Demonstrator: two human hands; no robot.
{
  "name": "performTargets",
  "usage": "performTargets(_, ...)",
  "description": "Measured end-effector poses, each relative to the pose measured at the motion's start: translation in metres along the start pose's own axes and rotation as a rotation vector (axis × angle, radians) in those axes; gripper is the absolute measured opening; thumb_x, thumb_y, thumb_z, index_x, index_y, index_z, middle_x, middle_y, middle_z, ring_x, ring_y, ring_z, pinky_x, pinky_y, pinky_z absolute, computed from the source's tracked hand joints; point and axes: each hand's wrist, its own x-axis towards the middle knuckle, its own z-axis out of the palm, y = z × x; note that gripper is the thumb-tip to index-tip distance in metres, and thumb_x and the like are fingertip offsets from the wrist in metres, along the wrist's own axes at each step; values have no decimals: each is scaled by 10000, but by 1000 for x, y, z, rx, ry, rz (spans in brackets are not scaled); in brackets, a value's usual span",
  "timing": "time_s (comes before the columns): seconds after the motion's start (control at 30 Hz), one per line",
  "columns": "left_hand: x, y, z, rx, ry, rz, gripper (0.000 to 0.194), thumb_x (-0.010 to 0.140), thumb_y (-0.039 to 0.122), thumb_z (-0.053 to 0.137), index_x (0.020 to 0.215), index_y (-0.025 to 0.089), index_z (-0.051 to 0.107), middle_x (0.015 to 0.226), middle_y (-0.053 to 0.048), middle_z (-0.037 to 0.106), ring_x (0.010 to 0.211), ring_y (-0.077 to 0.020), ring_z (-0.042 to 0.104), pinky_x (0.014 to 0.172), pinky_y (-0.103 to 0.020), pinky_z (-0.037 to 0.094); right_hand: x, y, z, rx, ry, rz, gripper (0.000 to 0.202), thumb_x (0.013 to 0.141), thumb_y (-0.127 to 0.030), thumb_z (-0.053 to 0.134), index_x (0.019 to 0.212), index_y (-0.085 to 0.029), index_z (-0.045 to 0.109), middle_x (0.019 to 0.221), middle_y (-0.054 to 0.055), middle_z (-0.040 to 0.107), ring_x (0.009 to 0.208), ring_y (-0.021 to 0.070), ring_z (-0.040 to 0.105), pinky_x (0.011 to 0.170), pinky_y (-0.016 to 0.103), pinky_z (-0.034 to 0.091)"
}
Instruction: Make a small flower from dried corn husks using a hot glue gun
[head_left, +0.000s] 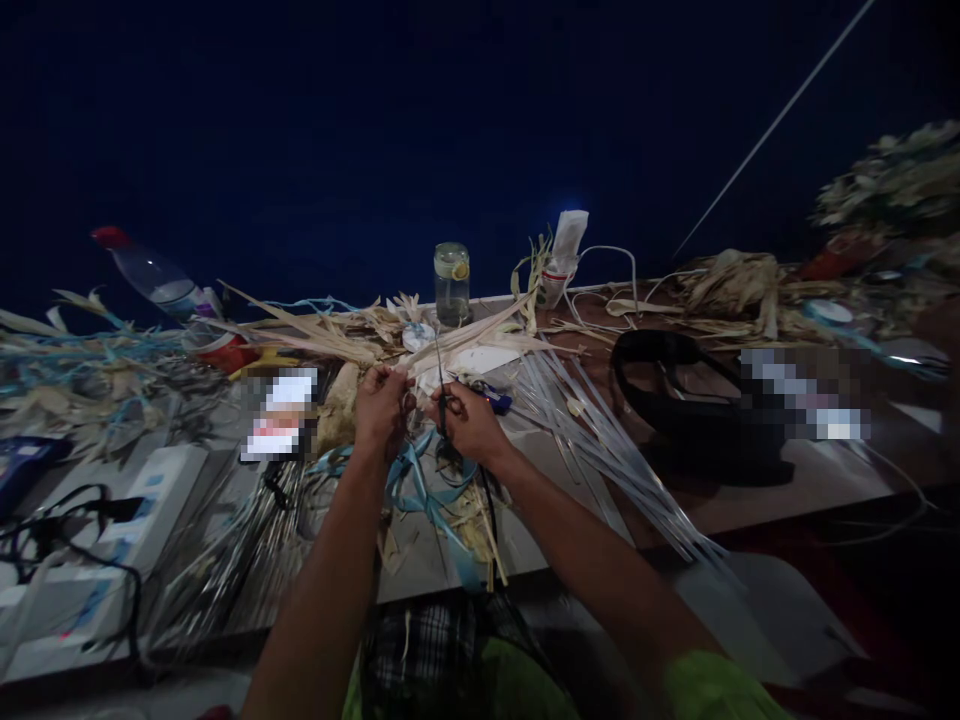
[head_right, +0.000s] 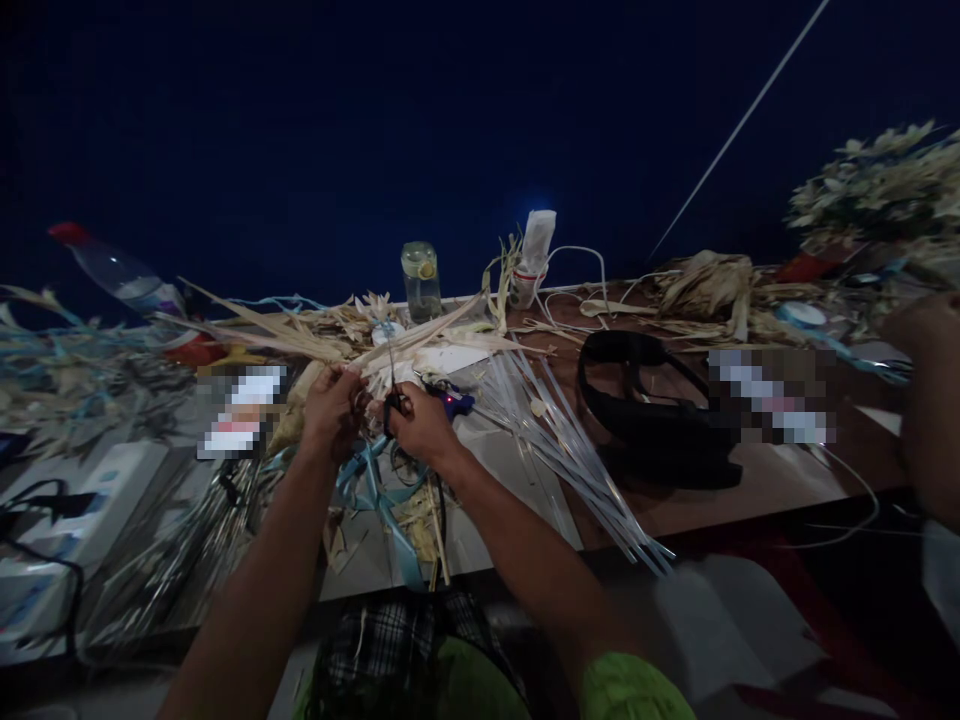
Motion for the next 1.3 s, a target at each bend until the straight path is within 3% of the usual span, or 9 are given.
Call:
performTargets(0.1,1,0,-2,-17,3,4,290,585,292,681,702,185,438,521,61,500,393,-38,437,373,-141,315,-1,0,2,-26,46,-46,242,682,-369,559,838,-191,507,535,-74,385,467,63,335,447,182,281)
performTargets(0.3,4,4,-4,6,58,46,269,601,308,665,705,182,452,499,74,482,366,-29,399,379,-145,338,-5,-5,2,-77,1,-71,224,678,-360,575,802,-186,510,527,-71,401,455,62,326,440,186,262)
performTargets(0.7,11,7,-16,13,129,150,230,639,315,642,702,182,466,468,92,401,353,-28,382,366,-136,321,-9,-3,3,-212,-235,-87,215,694,-360,571,815,-187,532,489,-77,349,438,61,276,410,190,185)
performTargets(0.93,13,7,-17,-20,113,204,180,656,279,627,679,179,479,483,84,387,356,-30,351,363,-150,313,-10,1,6,-169,-308,21,240,705,-397,553,830,-194,532,509,-73,375,452,60,300,424,184,241)
performTargets(1.13,15,5,-20,11,131,216,193,668,328,623,676,177,503,457,81,370,355,-34,338,356,-155,283,-10,10,4,-305,-240,-75,234,677,-395,594,777,-184,570,572,-42,457,528,81,392,489,211,313)
performTargets(1.3,15,5,-21,54,145,252,197,670,332,625,660,163,526,479,65,398,370,-40,349,361,-167,296,-10,13,5,-201,-268,19,292,671,-417,602,844,-184,568,532,-45,485,473,81,418,444,208,314)
